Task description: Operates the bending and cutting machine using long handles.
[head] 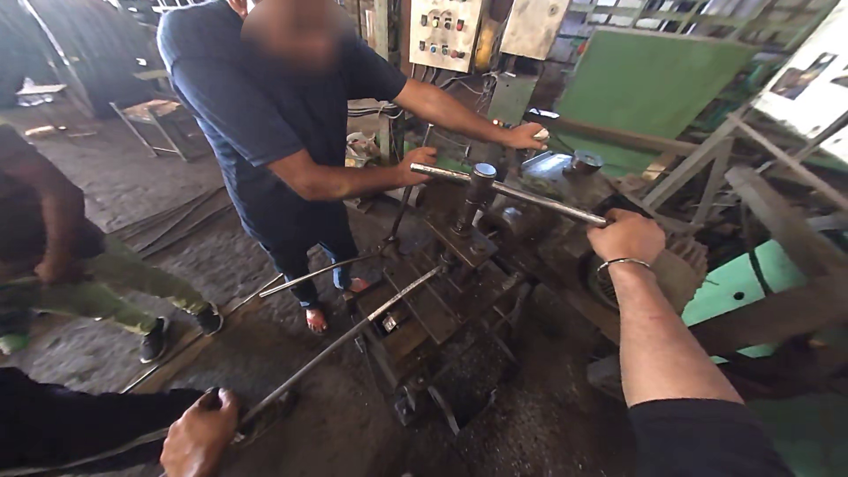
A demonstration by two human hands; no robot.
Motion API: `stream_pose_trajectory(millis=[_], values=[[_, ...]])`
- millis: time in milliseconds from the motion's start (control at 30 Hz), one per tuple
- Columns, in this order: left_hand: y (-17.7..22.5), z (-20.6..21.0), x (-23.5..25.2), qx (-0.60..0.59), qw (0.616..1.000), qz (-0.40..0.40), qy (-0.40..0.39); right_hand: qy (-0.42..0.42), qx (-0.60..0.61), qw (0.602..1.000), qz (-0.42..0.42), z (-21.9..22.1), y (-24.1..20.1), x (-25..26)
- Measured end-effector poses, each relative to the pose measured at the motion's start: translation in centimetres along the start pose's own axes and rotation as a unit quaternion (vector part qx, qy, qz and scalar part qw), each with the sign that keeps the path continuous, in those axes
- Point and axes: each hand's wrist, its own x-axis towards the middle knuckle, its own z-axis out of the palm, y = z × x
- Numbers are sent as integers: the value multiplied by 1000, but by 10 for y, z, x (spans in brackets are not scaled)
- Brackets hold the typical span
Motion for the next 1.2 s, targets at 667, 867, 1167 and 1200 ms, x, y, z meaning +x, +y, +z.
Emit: stream_pose_trajectory(millis=[667,867,1167,1200], values=[[6,-1,-1,6,1000,-8,0,-4,0,1000,10,3,1,6],[6,3,-1,7,1000,-5,3,-5,0,1000,7,1,1,7],[9,2,-2,4,1000,-14,-2,-14,12,1000,11,-1,1,8],[11,2,-2,4,1000,-15,-1,-15,10,1000,9,-1,1,8]])
